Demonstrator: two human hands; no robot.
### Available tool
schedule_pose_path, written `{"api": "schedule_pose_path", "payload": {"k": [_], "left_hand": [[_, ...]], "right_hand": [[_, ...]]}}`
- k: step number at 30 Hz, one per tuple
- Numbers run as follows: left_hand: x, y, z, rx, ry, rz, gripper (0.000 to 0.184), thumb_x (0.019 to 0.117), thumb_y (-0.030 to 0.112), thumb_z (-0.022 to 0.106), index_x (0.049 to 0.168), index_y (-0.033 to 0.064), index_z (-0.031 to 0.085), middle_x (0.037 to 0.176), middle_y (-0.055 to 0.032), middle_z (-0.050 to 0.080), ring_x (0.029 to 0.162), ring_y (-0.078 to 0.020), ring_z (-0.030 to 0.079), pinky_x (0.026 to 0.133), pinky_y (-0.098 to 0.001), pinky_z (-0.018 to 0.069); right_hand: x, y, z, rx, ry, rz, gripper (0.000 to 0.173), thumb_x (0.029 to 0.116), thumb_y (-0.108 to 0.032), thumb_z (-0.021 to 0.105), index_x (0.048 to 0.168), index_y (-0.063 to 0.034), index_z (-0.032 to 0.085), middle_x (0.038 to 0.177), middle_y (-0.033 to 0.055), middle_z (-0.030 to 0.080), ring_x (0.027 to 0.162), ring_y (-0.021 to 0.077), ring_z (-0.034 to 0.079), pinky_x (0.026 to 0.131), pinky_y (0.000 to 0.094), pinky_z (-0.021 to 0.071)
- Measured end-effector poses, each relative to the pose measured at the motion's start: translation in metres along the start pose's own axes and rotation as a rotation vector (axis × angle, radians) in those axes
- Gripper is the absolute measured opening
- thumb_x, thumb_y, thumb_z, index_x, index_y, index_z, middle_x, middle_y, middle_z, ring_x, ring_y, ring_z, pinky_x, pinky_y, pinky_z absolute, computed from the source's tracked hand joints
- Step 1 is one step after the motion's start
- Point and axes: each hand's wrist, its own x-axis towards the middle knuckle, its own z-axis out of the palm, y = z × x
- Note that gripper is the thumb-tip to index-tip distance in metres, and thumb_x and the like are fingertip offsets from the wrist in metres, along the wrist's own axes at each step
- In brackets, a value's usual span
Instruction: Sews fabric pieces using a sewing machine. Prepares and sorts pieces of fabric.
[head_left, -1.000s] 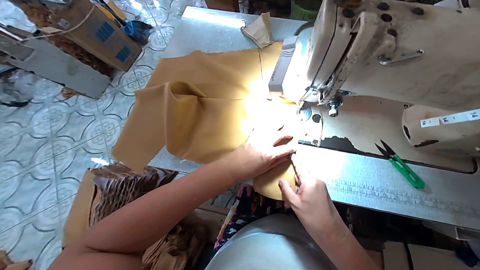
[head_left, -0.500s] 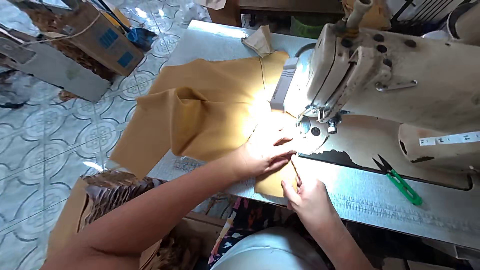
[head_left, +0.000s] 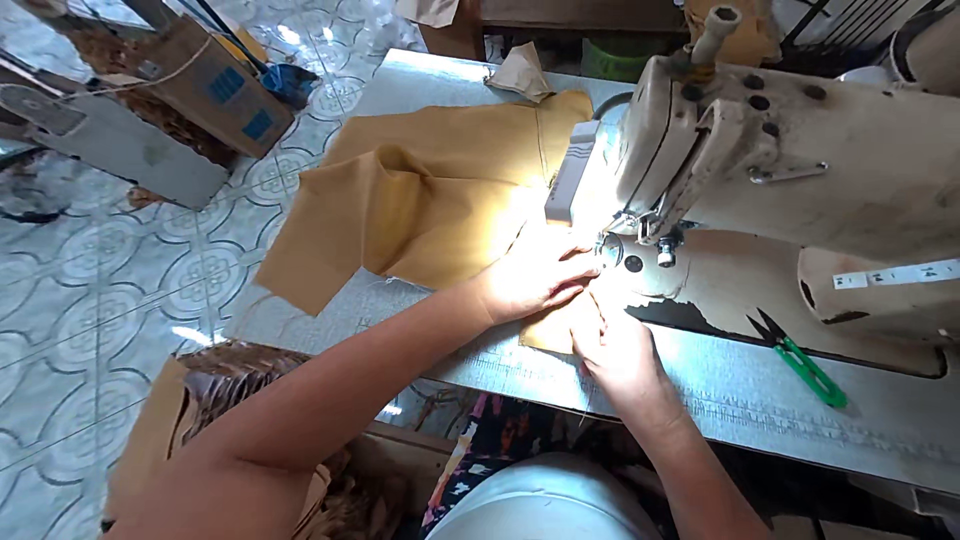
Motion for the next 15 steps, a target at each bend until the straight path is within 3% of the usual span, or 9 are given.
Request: {"api": "schedule_pose_path", "payload": {"k": [3, 6, 10, 15], "left_hand": [[-0.003, 0.018, -0.002, -0.036, 0.029, -0.041, 0.027, 0.1009, 0.019, 0.056, 0.120, 0.0151, 0.075, 0.130, -0.0079, 0.069, 0.130, -0.0277, 0.058, 0.109, -0.0499, 0.0442], [-0.010, 0.019, 0.005, -0.121, 0.042, -0.092, 0.031, 0.1001, 0.016, 0.056, 0.126, 0.0136, 0.073, 0.137, -0.0075, 0.066, 0.133, -0.0257, 0.056, 0.111, -0.0495, 0.0431], [-0.012, 0.020, 0.008, -0.108, 0.021, -0.118, 0.035, 0.1017, 0.018, 0.053, 0.131, 0.0162, 0.071, 0.141, -0.0065, 0.063, 0.139, -0.0276, 0.051, 0.114, -0.0512, 0.0394], [-0.013, 0.020, 0.009, -0.109, 0.037, -0.122, 0.034, 0.1026, 0.017, 0.052, 0.130, 0.0160, 0.071, 0.141, -0.0065, 0.064, 0.138, -0.0268, 0.052, 0.114, -0.0502, 0.0397]], "right_hand": [[-0.018, 0.009, 0.006, -0.017, 0.107, -0.166, 0.041, 0.0939, -0.017, 0.063, 0.129, 0.0023, 0.067, 0.100, 0.0105, 0.076, 0.068, 0.0106, 0.068, 0.066, 0.0266, 0.0582], [-0.040, 0.016, 0.011, -0.135, 0.222, -0.352, 0.039, 0.0911, -0.017, 0.065, 0.126, 0.0011, 0.068, 0.091, 0.0074, 0.073, 0.064, 0.0092, 0.064, 0.060, 0.0222, 0.0566], [-0.051, 0.022, 0.013, -0.435, 0.368, -0.426, 0.024, 0.0933, -0.016, 0.064, 0.109, -0.0039, 0.077, 0.087, 0.0112, 0.073, 0.073, 0.0234, 0.071, 0.062, 0.0305, 0.0577], [-0.045, 0.032, 0.018, -0.397, 0.380, -0.439, 0.018, 0.0976, -0.020, 0.065, 0.104, -0.0159, 0.081, 0.090, 0.0094, 0.072, 0.078, 0.0215, 0.071, 0.063, 0.0297, 0.0576]]}}
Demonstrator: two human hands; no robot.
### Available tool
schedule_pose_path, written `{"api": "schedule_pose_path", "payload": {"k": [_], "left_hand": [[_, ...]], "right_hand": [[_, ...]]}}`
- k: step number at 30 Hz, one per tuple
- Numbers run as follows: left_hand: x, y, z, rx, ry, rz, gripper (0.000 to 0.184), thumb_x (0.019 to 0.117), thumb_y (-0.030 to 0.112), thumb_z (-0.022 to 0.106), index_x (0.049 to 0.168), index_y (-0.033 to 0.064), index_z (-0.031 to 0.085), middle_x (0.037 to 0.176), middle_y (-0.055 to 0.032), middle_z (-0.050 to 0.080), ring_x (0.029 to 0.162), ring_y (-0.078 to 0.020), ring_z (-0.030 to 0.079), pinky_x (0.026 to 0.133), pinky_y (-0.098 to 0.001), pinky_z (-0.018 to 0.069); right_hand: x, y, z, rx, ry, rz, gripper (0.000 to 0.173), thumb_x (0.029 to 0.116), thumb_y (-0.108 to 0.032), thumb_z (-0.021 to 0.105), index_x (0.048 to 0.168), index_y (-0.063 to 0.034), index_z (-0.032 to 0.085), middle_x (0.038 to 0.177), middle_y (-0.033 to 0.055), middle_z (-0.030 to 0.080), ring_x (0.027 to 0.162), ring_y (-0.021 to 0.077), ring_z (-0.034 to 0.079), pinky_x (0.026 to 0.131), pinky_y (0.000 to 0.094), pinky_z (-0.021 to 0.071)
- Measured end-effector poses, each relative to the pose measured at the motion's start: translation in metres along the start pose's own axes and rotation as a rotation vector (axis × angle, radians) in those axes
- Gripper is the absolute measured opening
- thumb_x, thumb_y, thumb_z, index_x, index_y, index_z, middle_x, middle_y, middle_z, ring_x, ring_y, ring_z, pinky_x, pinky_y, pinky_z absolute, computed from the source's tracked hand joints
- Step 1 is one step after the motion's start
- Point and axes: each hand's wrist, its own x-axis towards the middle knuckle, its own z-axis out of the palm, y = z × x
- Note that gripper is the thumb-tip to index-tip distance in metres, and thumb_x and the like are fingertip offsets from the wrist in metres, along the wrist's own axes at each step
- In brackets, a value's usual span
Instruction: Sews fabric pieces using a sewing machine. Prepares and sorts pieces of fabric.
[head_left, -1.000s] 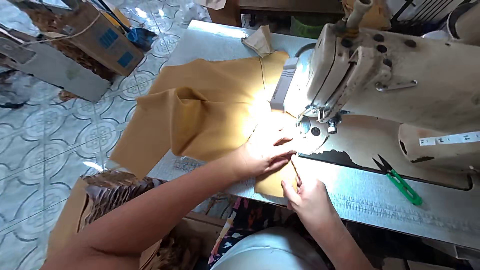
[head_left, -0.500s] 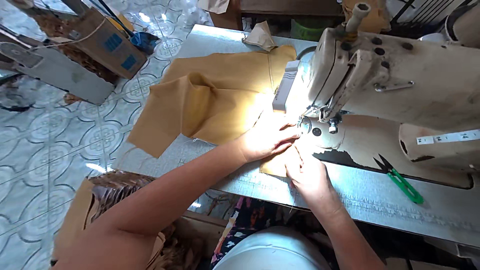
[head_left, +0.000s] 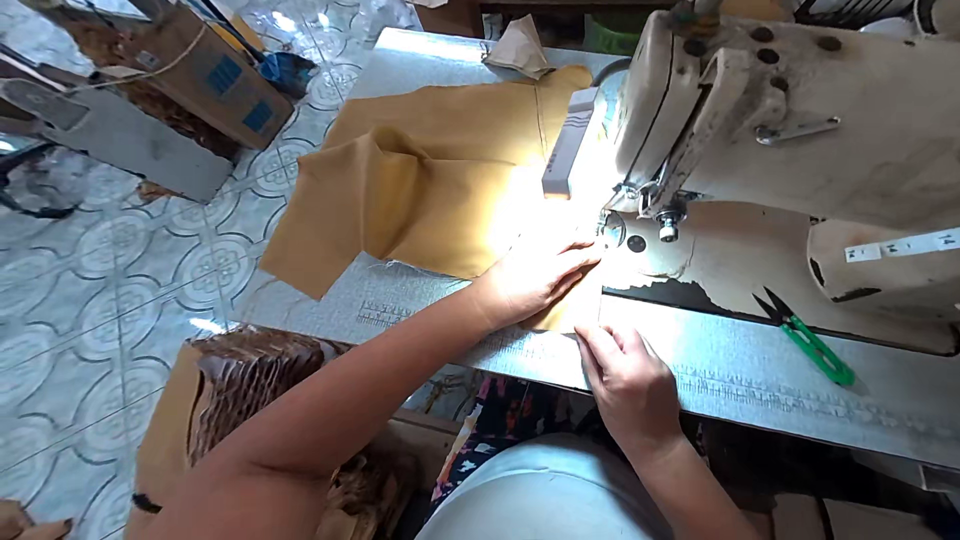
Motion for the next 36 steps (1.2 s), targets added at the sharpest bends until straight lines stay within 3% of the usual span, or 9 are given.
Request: {"api": "schedule_pose_path", "payload": {"k": [6, 11, 14, 16, 21, 28, 36], "left_hand": [[-0.002, -0.003, 0.004, -0.020, 0.054, 0.027, 0.031, 0.1050, 0.017, 0.051, 0.125, 0.0155, 0.073, 0.138, -0.0066, 0.066, 0.136, -0.0257, 0.054, 0.114, -0.0481, 0.0402], [-0.002, -0.002, -0.001, -0.008, 0.034, 0.079, 0.026, 0.1025, 0.020, 0.057, 0.119, 0.0180, 0.076, 0.135, -0.0089, 0.067, 0.137, -0.0315, 0.053, 0.114, -0.0508, 0.0409], [-0.005, 0.000, -0.009, -0.007, -0.017, 0.179, 0.023, 0.1028, 0.020, 0.059, 0.114, 0.0166, 0.078, 0.125, -0.0064, 0.071, 0.131, -0.0261, 0.058, 0.111, -0.0448, 0.0444], [-0.010, 0.001, -0.014, -0.020, -0.058, 0.216, 0.022, 0.1022, 0.021, 0.060, 0.113, 0.0183, 0.079, 0.123, -0.0054, 0.072, 0.130, -0.0256, 0.059, 0.110, -0.0471, 0.0436], [-0.020, -0.012, -0.022, -0.051, -0.163, 0.255, 0.027, 0.1022, 0.028, 0.057, 0.121, 0.0278, 0.076, 0.140, -0.0052, 0.064, 0.145, -0.0342, 0.043, 0.115, -0.0583, 0.0365], [-0.018, -0.017, -0.023, -0.095, -0.191, 0.243, 0.028, 0.1002, 0.028, 0.059, 0.123, 0.0289, 0.075, 0.143, -0.0068, 0.061, 0.146, -0.0317, 0.042, 0.118, -0.0546, 0.0330], [-0.007, -0.025, -0.022, -0.095, -0.182, 0.231, 0.028, 0.1015, 0.029, 0.057, 0.123, 0.0308, 0.075, 0.143, -0.0040, 0.061, 0.145, -0.0283, 0.042, 0.119, -0.0525, 0.0306]], "right_hand": [[-0.001, 0.001, 0.003, 0.003, 0.008, -0.036, 0.018, 0.0976, -0.019, 0.065, 0.104, -0.0197, 0.082, 0.089, 0.0075, 0.072, 0.076, 0.0198, 0.069, 0.061, 0.0287, 0.0548], [0.000, 0.001, 0.002, 0.021, 0.003, 0.009, 0.019, 0.0976, -0.022, 0.065, 0.104, -0.0188, 0.082, 0.089, 0.0082, 0.072, 0.077, 0.0203, 0.070, 0.063, 0.0292, 0.0565], [0.000, 0.002, 0.002, 0.035, 0.007, 0.021, 0.019, 0.0972, -0.022, 0.065, 0.104, -0.0178, 0.082, 0.089, 0.0090, 0.072, 0.078, 0.0205, 0.071, 0.064, 0.0293, 0.0573], [0.000, 0.002, 0.002, 0.052, -0.001, 0.017, 0.019, 0.0974, -0.022, 0.065, 0.105, -0.0171, 0.082, 0.091, 0.0092, 0.073, 0.079, 0.0202, 0.071, 0.064, 0.0295, 0.0579], [-0.004, 0.000, -0.003, 0.024, -0.043, 0.024, 0.020, 0.0976, -0.021, 0.064, 0.105, -0.0146, 0.081, 0.093, 0.0098, 0.072, 0.082, 0.0212, 0.071, 0.069, 0.0299, 0.0591], [-0.012, -0.004, -0.012, -0.039, -0.062, 0.025, 0.024, 0.0911, -0.014, 0.062, 0.106, -0.0108, 0.081, 0.095, 0.0117, 0.072, 0.083, 0.0237, 0.071, 0.069, 0.0310, 0.0598], [-0.001, -0.002, -0.011, -0.116, -0.069, 0.020, 0.024, 0.0900, -0.014, 0.062, 0.104, -0.0125, 0.081, 0.095, 0.0115, 0.072, 0.081, 0.0253, 0.072, 0.059, 0.0319, 0.0573]]}}
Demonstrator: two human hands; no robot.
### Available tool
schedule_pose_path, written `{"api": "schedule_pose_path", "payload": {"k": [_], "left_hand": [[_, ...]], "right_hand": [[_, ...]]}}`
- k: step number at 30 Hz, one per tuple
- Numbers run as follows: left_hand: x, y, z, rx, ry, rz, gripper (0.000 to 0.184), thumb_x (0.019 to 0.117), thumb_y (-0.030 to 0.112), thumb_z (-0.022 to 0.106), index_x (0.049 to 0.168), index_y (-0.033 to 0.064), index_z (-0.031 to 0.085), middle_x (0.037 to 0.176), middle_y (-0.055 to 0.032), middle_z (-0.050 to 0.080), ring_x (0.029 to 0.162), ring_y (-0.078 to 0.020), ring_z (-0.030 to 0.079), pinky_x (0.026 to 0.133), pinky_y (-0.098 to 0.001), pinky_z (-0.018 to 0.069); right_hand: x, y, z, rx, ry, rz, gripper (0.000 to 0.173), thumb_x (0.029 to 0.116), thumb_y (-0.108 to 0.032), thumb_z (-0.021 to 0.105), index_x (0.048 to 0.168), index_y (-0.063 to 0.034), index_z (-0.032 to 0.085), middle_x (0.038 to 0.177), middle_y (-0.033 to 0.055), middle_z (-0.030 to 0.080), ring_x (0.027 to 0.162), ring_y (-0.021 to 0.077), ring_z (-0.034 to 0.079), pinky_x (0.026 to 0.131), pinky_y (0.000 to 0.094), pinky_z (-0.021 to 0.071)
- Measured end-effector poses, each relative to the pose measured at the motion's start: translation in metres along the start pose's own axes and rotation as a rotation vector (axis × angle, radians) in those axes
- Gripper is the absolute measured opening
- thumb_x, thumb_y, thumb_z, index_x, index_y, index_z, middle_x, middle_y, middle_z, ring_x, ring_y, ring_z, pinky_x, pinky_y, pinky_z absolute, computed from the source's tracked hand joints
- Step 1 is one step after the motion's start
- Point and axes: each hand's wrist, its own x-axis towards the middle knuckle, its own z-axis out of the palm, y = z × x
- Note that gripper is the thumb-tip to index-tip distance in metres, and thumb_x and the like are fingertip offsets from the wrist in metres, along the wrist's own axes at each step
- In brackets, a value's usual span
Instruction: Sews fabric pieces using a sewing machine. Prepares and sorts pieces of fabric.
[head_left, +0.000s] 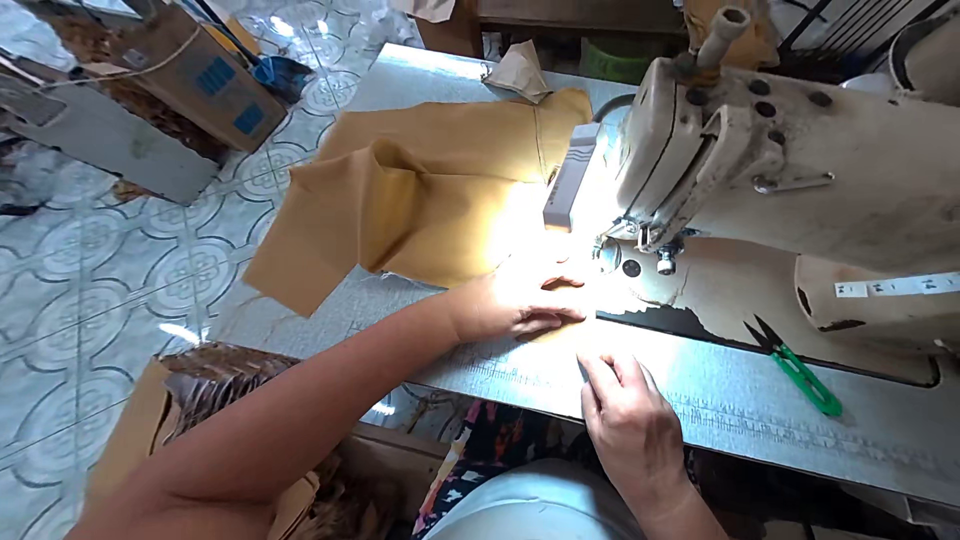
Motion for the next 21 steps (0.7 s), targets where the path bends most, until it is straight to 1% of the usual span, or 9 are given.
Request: {"api": "schedule_pose_path", "payload": {"k": [1, 3, 5, 9, 11, 13, 17, 20, 21], "left_hand": [[0.004, -0.003, -0.001, 0.003, -0.001, -0.006, 0.028, 0.1009, 0.029, 0.058, 0.123, 0.0308, 0.075, 0.142, -0.0033, 0.061, 0.144, -0.0274, 0.042, 0.119, -0.0519, 0.0301], [0.012, -0.012, -0.003, 0.005, 0.009, 0.000, 0.028, 0.0994, 0.029, 0.057, 0.121, 0.0290, 0.076, 0.141, -0.0033, 0.061, 0.142, -0.0272, 0.044, 0.117, -0.0526, 0.0328], [0.017, -0.023, -0.004, 0.003, -0.006, 0.009, 0.030, 0.0997, 0.029, 0.055, 0.122, 0.0280, 0.076, 0.141, -0.0032, 0.061, 0.141, -0.0259, 0.046, 0.115, -0.0520, 0.0337], [0.024, -0.035, -0.007, 0.002, -0.020, 0.042, 0.032, 0.0996, 0.028, 0.054, 0.124, 0.0274, 0.075, 0.138, -0.0010, 0.064, 0.136, -0.0237, 0.050, 0.111, -0.0532, 0.0348], [0.023, -0.035, -0.008, -0.007, -0.019, 0.051, 0.031, 0.0991, 0.027, 0.055, 0.122, 0.0264, 0.076, 0.137, -0.0010, 0.065, 0.136, -0.0240, 0.050, 0.112, -0.0531, 0.0333], [0.022, -0.038, -0.007, -0.042, -0.018, 0.053, 0.029, 0.0982, 0.027, 0.057, 0.117, 0.0269, 0.078, 0.136, -0.0010, 0.066, 0.136, -0.0238, 0.050, 0.112, -0.0519, 0.0315], [0.023, -0.041, -0.011, -0.111, -0.062, 0.019, 0.026, 0.0997, 0.028, 0.059, 0.113, 0.0251, 0.080, 0.136, -0.0002, 0.067, 0.133, -0.0196, 0.053, 0.111, -0.0483, 0.0332], [0.031, -0.045, -0.018, -0.132, -0.066, -0.013, 0.026, 0.1004, 0.027, 0.059, 0.116, 0.0245, 0.080, 0.131, 0.0021, 0.071, 0.132, -0.0177, 0.057, 0.115, -0.0515, 0.0313], [0.034, -0.049, -0.018, -0.122, -0.050, -0.012, 0.025, 0.1005, 0.028, 0.059, 0.114, 0.0238, 0.080, 0.126, 0.0030, 0.072, 0.129, -0.0171, 0.059, 0.118, -0.0539, 0.0274]], "right_hand": [[0.004, 0.001, 0.001, -0.010, -0.007, -0.005, 0.025, 0.0902, -0.014, 0.062, 0.105, -0.0123, 0.081, 0.096, 0.0116, 0.072, 0.082, 0.0259, 0.072, 0.059, 0.0324, 0.0574], [0.013, 0.005, 0.003, -0.027, -0.012, -0.017, 0.026, 0.0899, -0.013, 0.061, 0.108, -0.0118, 0.081, 0.096, 0.0116, 0.072, 0.085, 0.0267, 0.072, 0.061, 0.0330, 0.0575], [0.022, 0.007, 0.005, -0.029, -0.016, -0.025, 0.028, 0.0904, -0.013, 0.060, 0.110, -0.0121, 0.080, 0.098, 0.0110, 0.073, 0.089, 0.0263, 0.072, 0.066, 0.0329, 0.0587], [0.031, 0.008, 0.008, -0.042, -0.025, -0.033, 0.026, 0.0926, -0.014, 0.061, 0.110, -0.0105, 0.080, 0.097, 0.0111, 0.072, 0.087, 0.0270, 0.072, 0.066, 0.0340, 0.0586], [0.030, 0.007, 0.008, -0.050, -0.021, -0.038, 0.026, 0.0935, -0.015, 0.060, 0.110, -0.0107, 0.080, 0.097, 0.0111, 0.073, 0.087, 0.0272, 0.072, 0.067, 0.0336, 0.0584], [0.029, 0.007, 0.008, -0.051, -0.021, -0.038, 0.026, 0.0935, -0.014, 0.060, 0.111, -0.0108, 0.080, 0.098, 0.0115, 0.072, 0.088, 0.0274, 0.072, 0.067, 0.0336, 0.0582], [0.032, 0.009, 0.010, -0.046, -0.015, -0.035, 0.026, 0.0937, -0.014, 0.060, 0.110, -0.0113, 0.080, 0.097, 0.0113, 0.072, 0.087, 0.0262, 0.071, 0.067, 0.0329, 0.0582], [0.043, 0.013, 0.013, -0.065, -0.023, -0.023, 0.027, 0.0942, -0.013, 0.059, 0.112, -0.0115, 0.080, 0.099, 0.0136, 0.073, 0.087, 0.0275, 0.073, 0.068, 0.0349, 0.0591], [0.047, 0.015, 0.015, -0.072, -0.031, -0.014, 0.026, 0.0957, -0.015, 0.059, 0.112, -0.0111, 0.079, 0.102, 0.0145, 0.073, 0.089, 0.0281, 0.073, 0.069, 0.0357, 0.0596]]}}
